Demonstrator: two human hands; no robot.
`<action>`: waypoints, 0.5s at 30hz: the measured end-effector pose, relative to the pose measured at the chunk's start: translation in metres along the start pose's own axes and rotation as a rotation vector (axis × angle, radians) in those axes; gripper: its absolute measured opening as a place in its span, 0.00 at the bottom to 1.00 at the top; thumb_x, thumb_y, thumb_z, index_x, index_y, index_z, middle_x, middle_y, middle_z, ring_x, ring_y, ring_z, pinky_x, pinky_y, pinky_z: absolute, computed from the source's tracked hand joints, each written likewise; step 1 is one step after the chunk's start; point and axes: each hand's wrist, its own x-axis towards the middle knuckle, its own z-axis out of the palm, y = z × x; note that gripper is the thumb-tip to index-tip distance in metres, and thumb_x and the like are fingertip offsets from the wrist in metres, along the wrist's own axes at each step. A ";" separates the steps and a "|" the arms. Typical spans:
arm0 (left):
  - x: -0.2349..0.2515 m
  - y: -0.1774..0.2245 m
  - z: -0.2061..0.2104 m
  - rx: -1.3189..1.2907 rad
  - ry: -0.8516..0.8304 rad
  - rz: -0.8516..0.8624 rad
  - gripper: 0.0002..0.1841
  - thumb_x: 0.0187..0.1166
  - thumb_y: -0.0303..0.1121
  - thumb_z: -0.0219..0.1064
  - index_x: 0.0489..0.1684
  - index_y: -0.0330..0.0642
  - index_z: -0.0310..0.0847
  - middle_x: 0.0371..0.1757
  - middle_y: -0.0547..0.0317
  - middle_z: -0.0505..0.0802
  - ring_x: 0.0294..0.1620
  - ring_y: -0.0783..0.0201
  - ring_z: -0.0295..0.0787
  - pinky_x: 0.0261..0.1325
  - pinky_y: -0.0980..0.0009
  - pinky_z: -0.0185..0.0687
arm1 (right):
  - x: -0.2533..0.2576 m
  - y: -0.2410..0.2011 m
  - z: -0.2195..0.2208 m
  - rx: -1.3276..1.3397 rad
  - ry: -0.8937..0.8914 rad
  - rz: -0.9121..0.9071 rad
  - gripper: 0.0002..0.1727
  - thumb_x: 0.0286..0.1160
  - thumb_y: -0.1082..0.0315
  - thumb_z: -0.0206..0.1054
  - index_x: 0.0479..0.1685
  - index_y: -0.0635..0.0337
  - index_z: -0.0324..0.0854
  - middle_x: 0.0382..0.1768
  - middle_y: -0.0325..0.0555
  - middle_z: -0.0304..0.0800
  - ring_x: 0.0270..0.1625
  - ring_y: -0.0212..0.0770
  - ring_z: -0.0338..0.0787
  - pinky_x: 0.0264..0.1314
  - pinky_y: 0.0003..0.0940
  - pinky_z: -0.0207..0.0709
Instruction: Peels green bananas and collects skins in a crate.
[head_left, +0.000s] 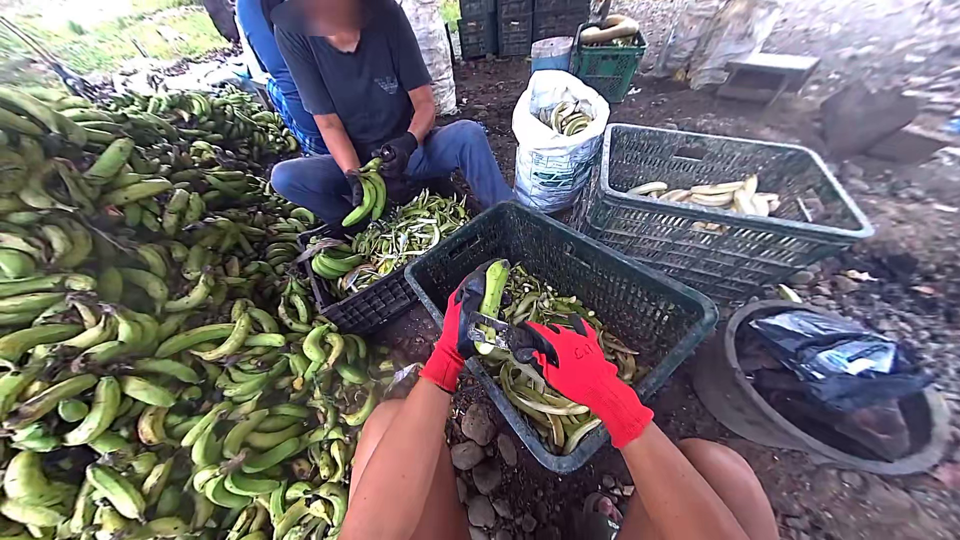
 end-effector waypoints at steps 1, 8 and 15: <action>-0.004 -0.001 0.002 0.015 -0.030 0.015 0.21 0.85 0.34 0.50 0.75 0.39 0.71 0.45 0.61 0.91 0.40 0.73 0.89 0.47 0.74 0.87 | 0.003 0.002 -0.003 -0.003 0.009 0.038 0.27 0.86 0.49 0.56 0.83 0.40 0.73 0.71 0.51 0.86 0.79 0.54 0.80 0.90 0.73 0.38; -0.015 0.001 0.026 -0.190 -0.113 -0.459 0.25 0.96 0.42 0.31 0.48 0.38 0.73 0.24 0.56 0.86 0.15 0.69 0.81 0.15 0.77 0.78 | 0.023 0.021 -0.013 -0.023 0.205 0.365 0.33 0.81 0.51 0.65 0.89 0.33 0.67 0.75 0.64 0.78 0.81 0.66 0.72 0.87 0.76 0.40; -0.032 0.001 0.002 -0.117 -0.227 -0.592 0.22 0.96 0.43 0.32 0.60 0.44 0.73 0.28 0.57 0.89 0.18 0.69 0.85 0.18 0.78 0.80 | 0.016 0.063 -0.030 0.101 0.358 0.603 0.30 0.88 0.49 0.58 0.88 0.43 0.67 0.68 0.67 0.85 0.73 0.69 0.81 0.82 0.78 0.52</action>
